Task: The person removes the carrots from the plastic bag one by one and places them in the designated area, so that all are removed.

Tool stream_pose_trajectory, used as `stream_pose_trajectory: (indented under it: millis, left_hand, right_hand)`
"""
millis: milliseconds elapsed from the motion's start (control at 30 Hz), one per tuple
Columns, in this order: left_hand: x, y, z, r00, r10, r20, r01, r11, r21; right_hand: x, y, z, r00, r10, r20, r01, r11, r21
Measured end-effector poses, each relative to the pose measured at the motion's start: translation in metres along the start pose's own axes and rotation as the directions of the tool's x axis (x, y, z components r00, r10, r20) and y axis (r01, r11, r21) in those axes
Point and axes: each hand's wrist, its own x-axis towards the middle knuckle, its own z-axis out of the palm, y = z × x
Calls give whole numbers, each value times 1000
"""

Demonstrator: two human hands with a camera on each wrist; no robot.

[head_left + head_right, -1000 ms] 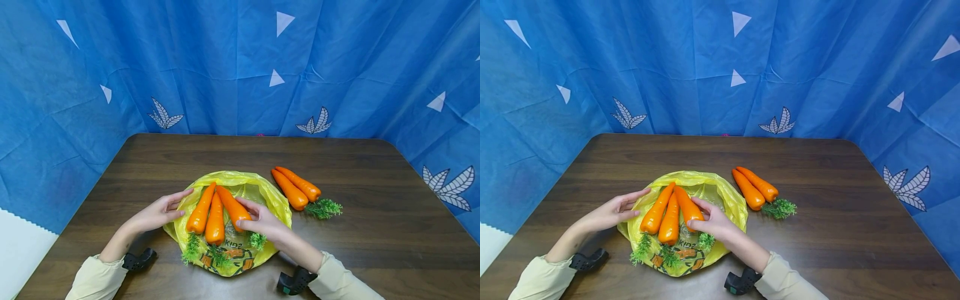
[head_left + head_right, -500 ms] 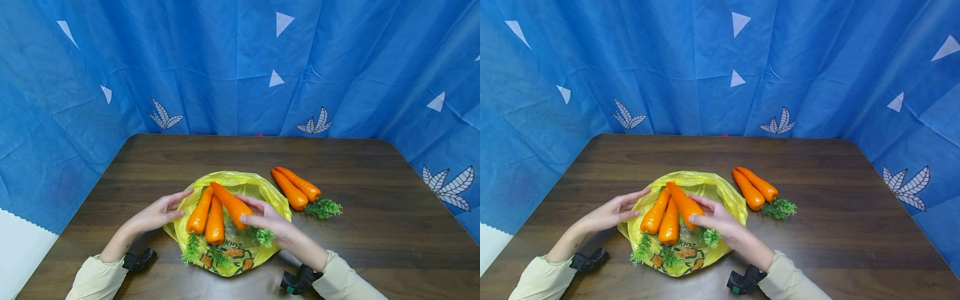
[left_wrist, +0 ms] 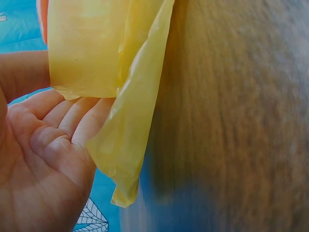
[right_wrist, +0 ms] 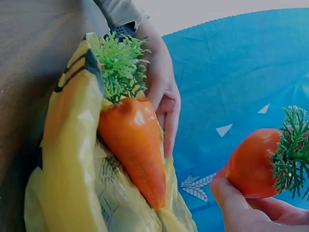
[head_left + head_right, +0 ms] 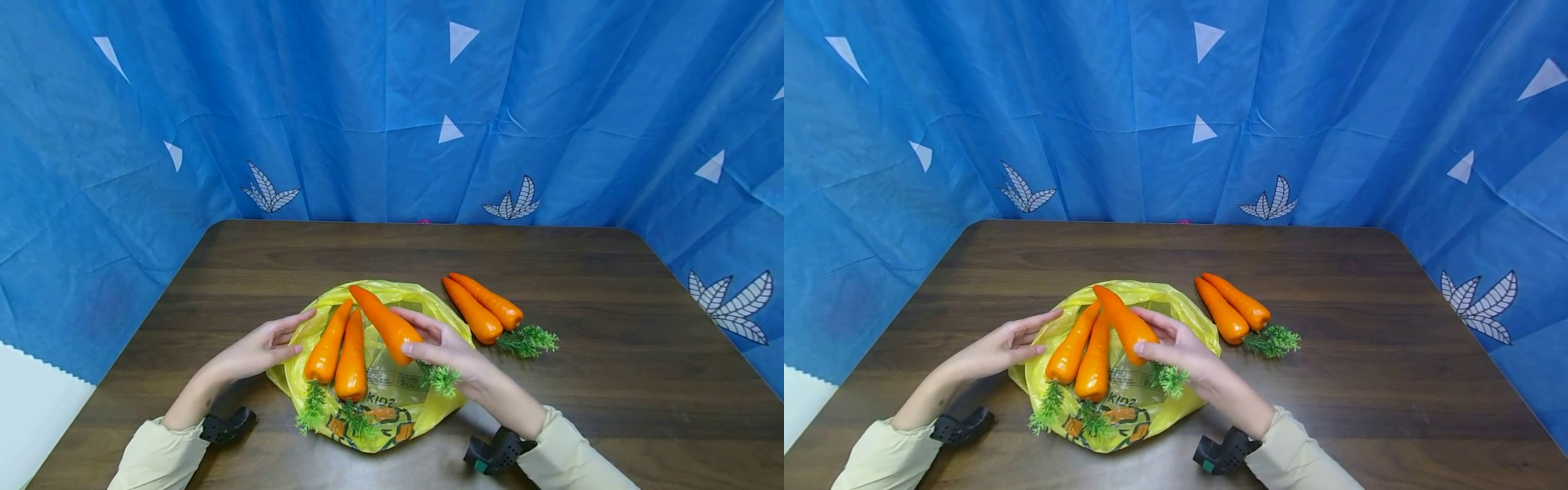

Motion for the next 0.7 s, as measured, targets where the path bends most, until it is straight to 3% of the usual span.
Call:
stream_pose_trajectory:
  millis: [533, 700]
  left_hand:
    - [1, 0, 1, 1000, -1, -4, 1, 1000, 3]
    - [2, -1, 1, 1000, 0, -5, 0, 1000, 3]
  right_hand:
    - [-9, -16, -22, 997, -67, -33, 68, 997, 19]
    - [-11, -20, -32, 995, -82, -65, 80, 997, -21]
